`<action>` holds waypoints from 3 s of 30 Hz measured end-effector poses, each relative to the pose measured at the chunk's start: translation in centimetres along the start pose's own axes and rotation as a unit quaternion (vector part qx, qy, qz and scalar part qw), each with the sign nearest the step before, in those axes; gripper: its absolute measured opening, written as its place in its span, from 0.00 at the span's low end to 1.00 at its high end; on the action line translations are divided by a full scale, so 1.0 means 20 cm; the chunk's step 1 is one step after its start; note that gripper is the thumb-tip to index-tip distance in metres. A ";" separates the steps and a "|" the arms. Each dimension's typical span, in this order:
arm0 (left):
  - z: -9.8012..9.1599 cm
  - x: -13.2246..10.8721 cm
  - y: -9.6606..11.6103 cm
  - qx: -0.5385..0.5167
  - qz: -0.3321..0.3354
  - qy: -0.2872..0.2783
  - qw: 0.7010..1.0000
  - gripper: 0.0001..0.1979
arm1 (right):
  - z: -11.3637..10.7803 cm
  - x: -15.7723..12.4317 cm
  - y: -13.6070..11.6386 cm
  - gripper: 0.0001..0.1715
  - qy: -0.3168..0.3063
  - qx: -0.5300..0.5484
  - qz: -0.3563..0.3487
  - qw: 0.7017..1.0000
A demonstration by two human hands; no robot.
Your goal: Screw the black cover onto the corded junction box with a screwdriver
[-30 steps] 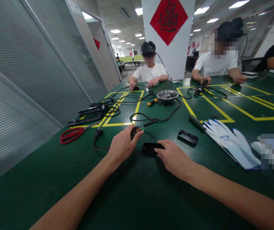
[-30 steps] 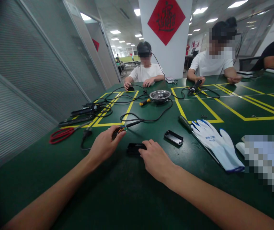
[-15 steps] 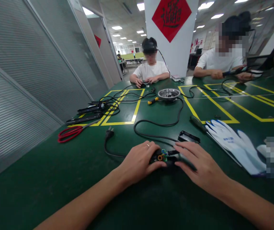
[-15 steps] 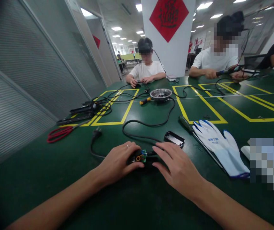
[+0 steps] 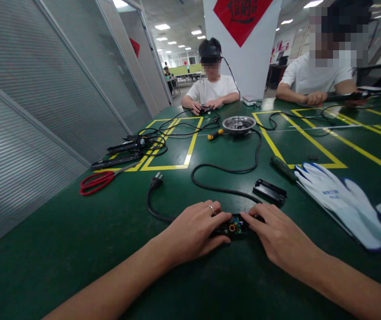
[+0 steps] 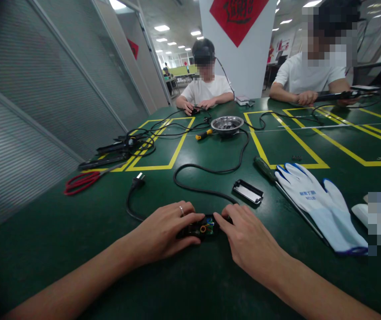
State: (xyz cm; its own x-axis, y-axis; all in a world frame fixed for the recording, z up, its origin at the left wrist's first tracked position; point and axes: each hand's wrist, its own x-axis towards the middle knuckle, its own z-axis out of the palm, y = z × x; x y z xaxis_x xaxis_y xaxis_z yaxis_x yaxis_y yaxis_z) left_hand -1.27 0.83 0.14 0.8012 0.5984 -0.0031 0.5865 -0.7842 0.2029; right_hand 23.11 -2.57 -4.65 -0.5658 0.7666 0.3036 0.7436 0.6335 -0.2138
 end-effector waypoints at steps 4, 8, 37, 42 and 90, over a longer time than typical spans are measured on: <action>0.00 -0.01 0.04 0.015 -0.005 0.035 0.999 0.25 | 0.02 0.00 -0.02 0.19 0.028 0.037 0.018 0.999; 0.05 0.00 0.07 -0.003 0.022 0.026 0.999 0.36 | -0.01 0.01 -0.04 0.14 0.031 0.076 0.027 0.996; 0.03 0.02 0.03 -0.179 -0.090 0.199 0.959 0.17 | -0.13 0.04 0.04 0.28 0.239 0.103 0.241 0.935; 0.06 0.04 0.11 -0.389 -0.092 0.185 0.898 0.22 | -0.08 0.03 -0.14 0.26 0.175 0.198 0.123 0.957; 0.08 0.03 0.10 0.058 -0.006 0.010 0.998 0.35 | -0.12 0.02 0.55 0.27 0.072 -0.110 0.347 0.929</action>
State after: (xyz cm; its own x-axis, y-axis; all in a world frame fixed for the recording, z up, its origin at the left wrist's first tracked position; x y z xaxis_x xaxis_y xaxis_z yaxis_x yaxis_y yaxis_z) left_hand 0.52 -0.63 -0.97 0.7923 0.6100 0.0151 0.6066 -0.7901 0.0887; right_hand 31.85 4.48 -4.70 0.1185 0.9505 0.2873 0.9752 -0.0570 -0.2137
